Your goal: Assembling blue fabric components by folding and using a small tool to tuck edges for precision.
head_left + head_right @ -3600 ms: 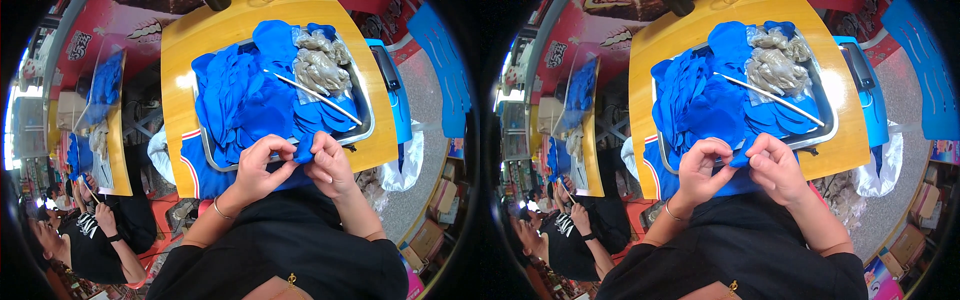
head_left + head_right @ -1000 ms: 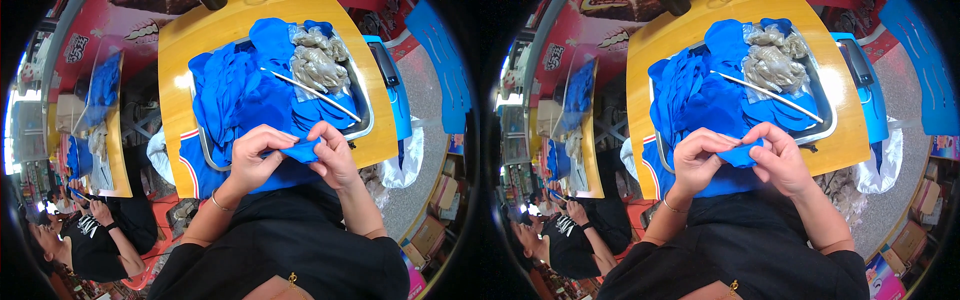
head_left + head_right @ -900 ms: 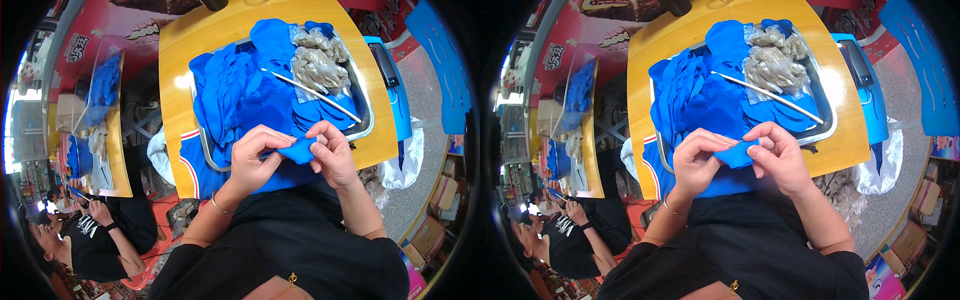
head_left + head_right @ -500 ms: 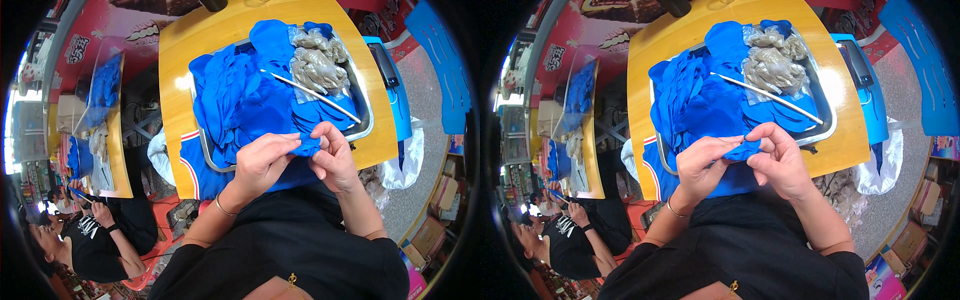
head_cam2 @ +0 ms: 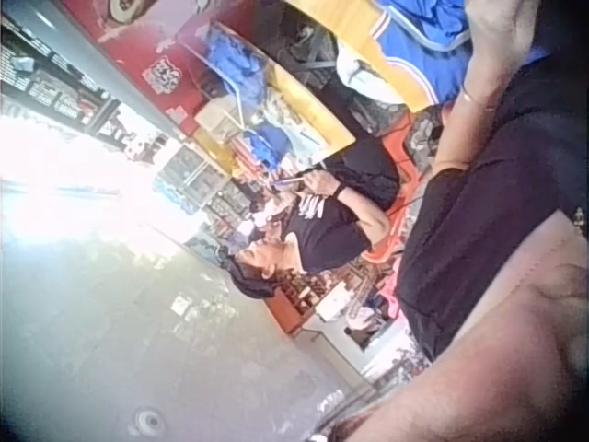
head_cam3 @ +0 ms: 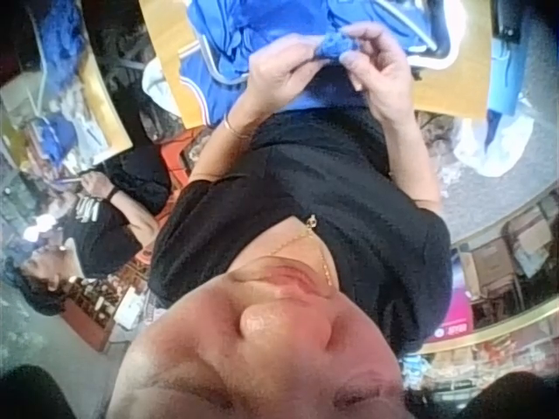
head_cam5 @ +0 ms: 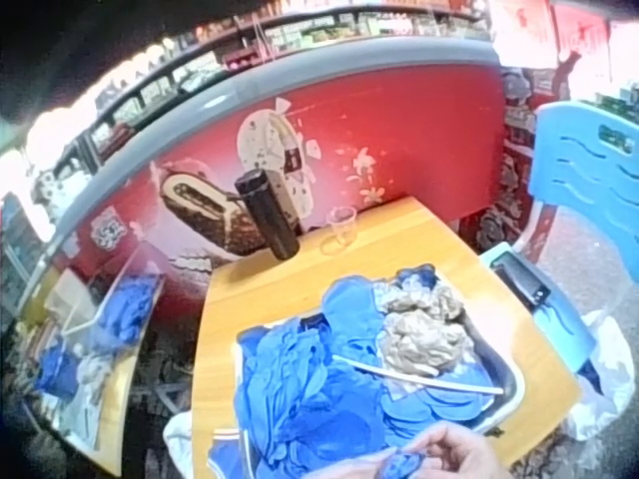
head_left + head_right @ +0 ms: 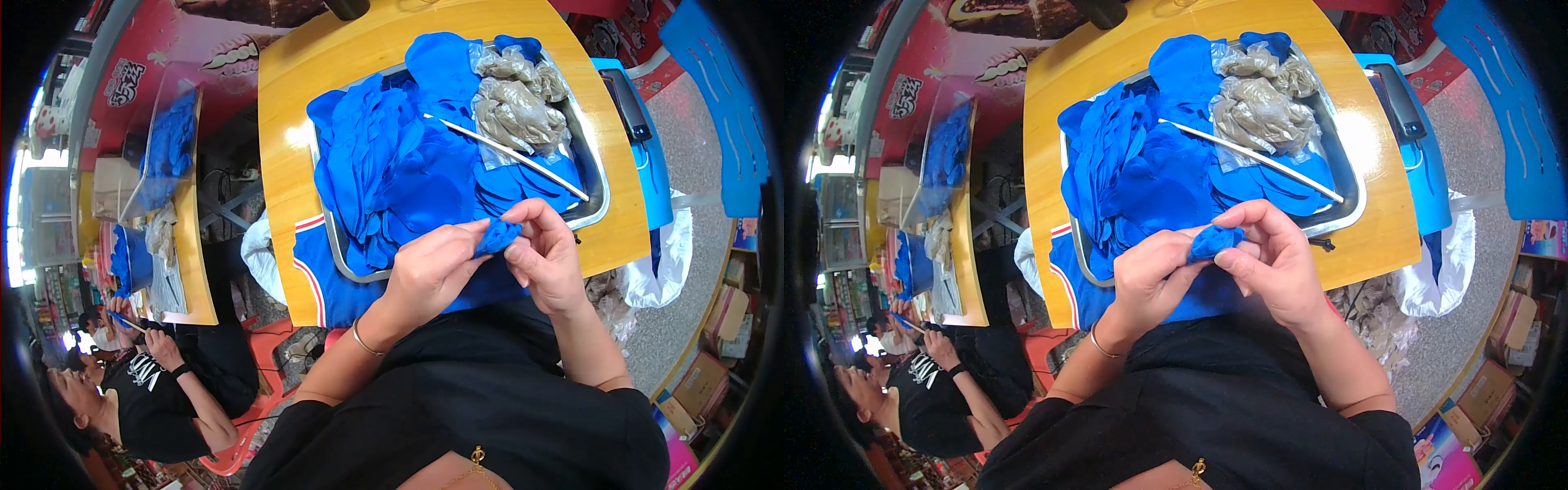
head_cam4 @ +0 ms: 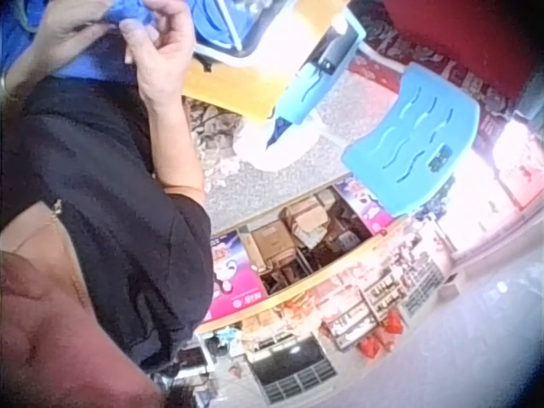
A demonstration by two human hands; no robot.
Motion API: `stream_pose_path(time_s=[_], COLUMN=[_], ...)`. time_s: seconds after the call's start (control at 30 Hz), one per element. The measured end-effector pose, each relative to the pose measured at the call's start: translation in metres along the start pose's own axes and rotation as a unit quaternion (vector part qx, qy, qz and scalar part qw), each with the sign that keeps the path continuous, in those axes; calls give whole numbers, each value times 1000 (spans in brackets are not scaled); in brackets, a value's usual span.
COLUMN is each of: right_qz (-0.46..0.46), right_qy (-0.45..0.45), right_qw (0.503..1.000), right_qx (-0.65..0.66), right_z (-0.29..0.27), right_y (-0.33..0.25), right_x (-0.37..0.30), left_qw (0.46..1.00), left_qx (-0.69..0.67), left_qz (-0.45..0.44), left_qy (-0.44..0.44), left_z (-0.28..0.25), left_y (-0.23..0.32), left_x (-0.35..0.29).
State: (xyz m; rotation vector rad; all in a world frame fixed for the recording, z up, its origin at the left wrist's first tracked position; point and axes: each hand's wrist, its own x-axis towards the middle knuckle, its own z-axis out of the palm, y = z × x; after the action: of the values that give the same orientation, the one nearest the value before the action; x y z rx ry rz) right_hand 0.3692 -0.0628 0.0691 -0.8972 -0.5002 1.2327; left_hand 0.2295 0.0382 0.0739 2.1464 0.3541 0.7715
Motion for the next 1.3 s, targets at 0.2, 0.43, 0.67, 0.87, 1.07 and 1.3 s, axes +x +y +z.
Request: stream_pose_path(time_s=[0.2,0.43,0.67,0.87,1.07,1.3], right_qz=[26,121,-7,-26,-1,21], right_qy=[30,-142,3,1,-9,10], right_qw=[999,922,1000,999,1000,998], right_qx=[2,338,-14,-41,-29,60], right_z=[-5,-9,-2,-3,-4,-4], right_y=[1,-2,-6,-2,-3,-3], right_x=[0,-7,-4,-2,-3,-2], left_qw=[999,997,998,996,995,997], left_qx=[36,-40,20,60,83,63], left_qz=[22,61,46,71,62,52], left_qy=[-2,-30,-39,0,13,9], left_z=[-1,-1,-4,-5,-4,-4], left_y=[-2,-4,1,-3,-1,1], left_x=[3,2,3,1,0,2])
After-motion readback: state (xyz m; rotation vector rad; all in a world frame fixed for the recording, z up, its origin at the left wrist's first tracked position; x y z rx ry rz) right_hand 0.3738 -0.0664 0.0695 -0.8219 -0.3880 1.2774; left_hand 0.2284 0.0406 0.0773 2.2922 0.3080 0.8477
